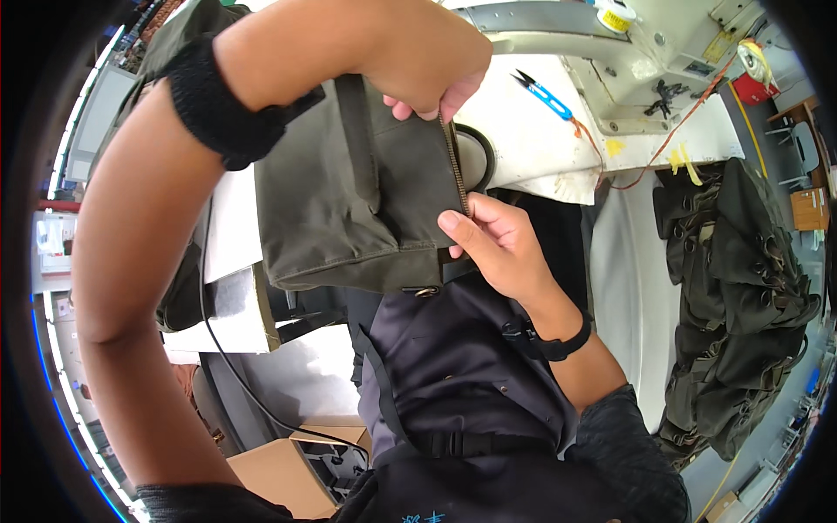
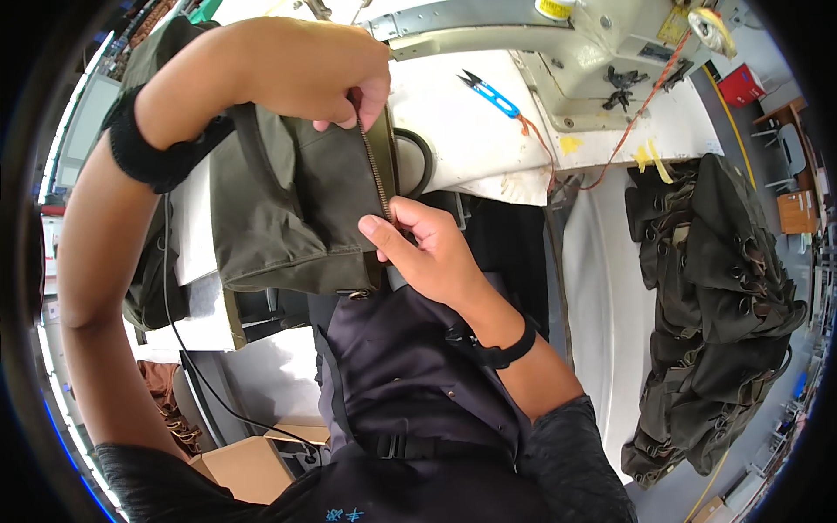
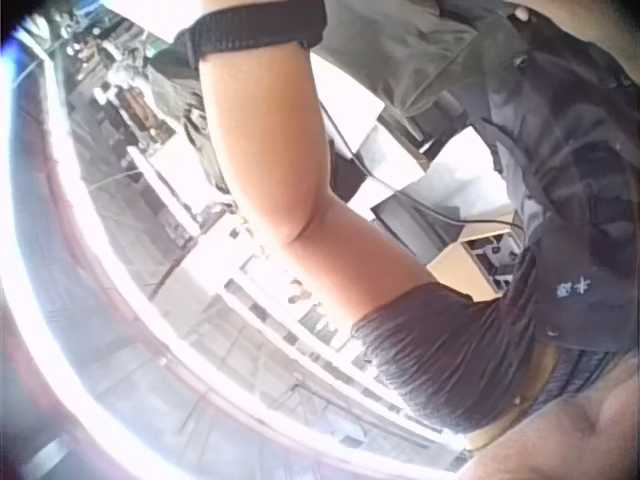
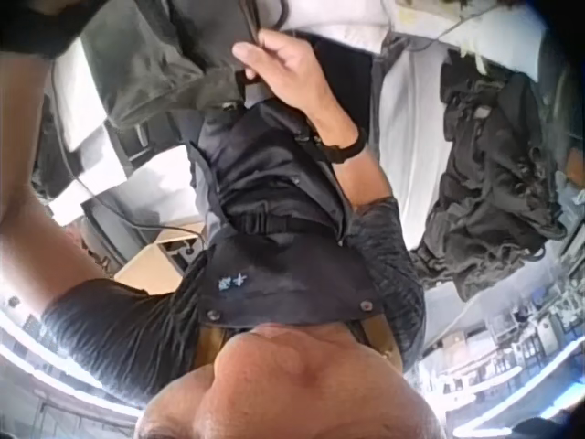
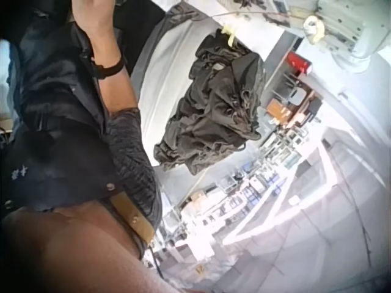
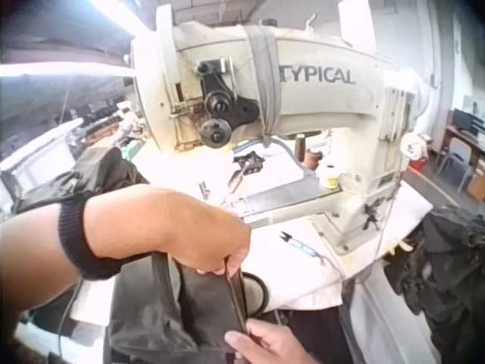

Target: The person sews a green canvas bag using an industrial sewing machine. They align the zipper and fabric, guide the bag under the needle, and stitch along the edges. The person also attaches a metal ring to the bag and trims excess thread with scissors.

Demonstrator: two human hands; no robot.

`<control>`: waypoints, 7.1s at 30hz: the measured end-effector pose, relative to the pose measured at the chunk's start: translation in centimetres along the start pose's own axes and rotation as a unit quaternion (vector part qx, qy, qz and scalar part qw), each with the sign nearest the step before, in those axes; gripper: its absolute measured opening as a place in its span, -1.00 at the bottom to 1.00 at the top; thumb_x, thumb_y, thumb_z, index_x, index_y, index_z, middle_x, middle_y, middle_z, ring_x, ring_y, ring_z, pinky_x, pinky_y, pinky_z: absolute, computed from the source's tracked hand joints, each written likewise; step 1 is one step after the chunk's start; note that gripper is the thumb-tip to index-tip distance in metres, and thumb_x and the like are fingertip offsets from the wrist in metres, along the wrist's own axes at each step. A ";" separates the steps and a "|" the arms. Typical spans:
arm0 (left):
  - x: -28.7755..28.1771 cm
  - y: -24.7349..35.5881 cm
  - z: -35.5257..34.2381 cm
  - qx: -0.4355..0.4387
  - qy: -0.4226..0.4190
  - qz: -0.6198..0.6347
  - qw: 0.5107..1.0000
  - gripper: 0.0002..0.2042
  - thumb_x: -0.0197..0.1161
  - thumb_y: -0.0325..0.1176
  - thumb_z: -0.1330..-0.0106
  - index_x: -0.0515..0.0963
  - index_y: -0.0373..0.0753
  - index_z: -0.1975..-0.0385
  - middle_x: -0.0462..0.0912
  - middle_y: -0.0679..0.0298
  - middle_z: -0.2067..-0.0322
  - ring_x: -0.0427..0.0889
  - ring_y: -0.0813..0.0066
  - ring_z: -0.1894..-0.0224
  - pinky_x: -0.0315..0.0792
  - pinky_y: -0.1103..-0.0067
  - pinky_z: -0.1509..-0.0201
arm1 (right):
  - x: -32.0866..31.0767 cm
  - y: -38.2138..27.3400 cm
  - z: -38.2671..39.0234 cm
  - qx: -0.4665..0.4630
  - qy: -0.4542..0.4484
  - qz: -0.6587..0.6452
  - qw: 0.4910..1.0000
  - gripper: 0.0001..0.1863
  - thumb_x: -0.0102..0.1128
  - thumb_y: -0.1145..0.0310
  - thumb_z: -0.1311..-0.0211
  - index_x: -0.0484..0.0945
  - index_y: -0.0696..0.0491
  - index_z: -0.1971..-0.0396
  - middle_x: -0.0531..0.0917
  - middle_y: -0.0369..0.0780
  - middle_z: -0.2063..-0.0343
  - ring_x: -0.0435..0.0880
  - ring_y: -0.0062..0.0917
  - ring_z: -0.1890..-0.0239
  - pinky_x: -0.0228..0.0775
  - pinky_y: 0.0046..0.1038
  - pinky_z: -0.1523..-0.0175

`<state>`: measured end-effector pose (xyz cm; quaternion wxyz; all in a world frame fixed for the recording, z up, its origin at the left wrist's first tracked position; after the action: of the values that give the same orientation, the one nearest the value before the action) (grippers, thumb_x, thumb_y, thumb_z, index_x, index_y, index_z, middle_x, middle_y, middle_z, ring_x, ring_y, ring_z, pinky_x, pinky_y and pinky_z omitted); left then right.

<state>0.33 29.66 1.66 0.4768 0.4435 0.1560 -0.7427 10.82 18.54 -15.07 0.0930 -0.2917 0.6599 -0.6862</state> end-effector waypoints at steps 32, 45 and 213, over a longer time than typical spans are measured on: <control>13.0 7.3 9.2 -0.118 0.440 -0.086 0.886 -0.23 0.03 0.31 -0.48 0.48 -0.23 -0.42 0.48 0.03 -0.41 0.45 0.05 -0.36 0.14 0.12 -0.53 | 2.5 -2.8 1.6 -0.013 0.065 -0.130 0.989 -0.63 0.15 0.29 -0.64 0.49 0.06 0.49 0.38 -0.53 0.57 0.21 -0.88 0.48 0.00 -0.62 0.44; 13.2 7.4 8.7 -0.149 0.448 -0.028 0.881 -0.26 0.13 0.23 -0.46 0.51 -0.31 -0.38 0.50 -0.08 -0.37 0.45 -0.02 -0.33 0.13 0.06 -0.54 | 1.4 -3.2 1.2 -0.012 0.019 -0.122 0.992 -0.65 0.20 0.36 -0.59 0.51 0.13 0.50 0.42 -0.49 0.58 0.23 -0.84 0.50 0.08 -0.60 0.46; 7.8 -4.2 4.2 -0.072 0.687 -0.003 0.723 -0.61 0.44 -0.54 -0.06 0.67 -0.22 0.03 0.79 0.20 0.02 0.73 0.25 -0.04 0.41 0.33 -0.27 | 0.5 -6.9 -12.7 -0.095 0.138 0.002 0.986 -0.70 0.21 0.39 -0.52 0.60 0.14 0.50 0.52 -0.43 0.65 0.35 -0.86 0.56 0.16 -0.62 0.48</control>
<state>-6.56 24.58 -3.07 0.2673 0.7963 0.4952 -0.2219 5.61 29.87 -7.78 -0.0258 -0.2007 0.7293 -0.6536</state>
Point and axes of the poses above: each hand's wrist, its own z-axis away from the middle knuckle, its own x-axis out of the palm, y = z × x, the point moved 6 cm from there along -z, towards the middle knuckle
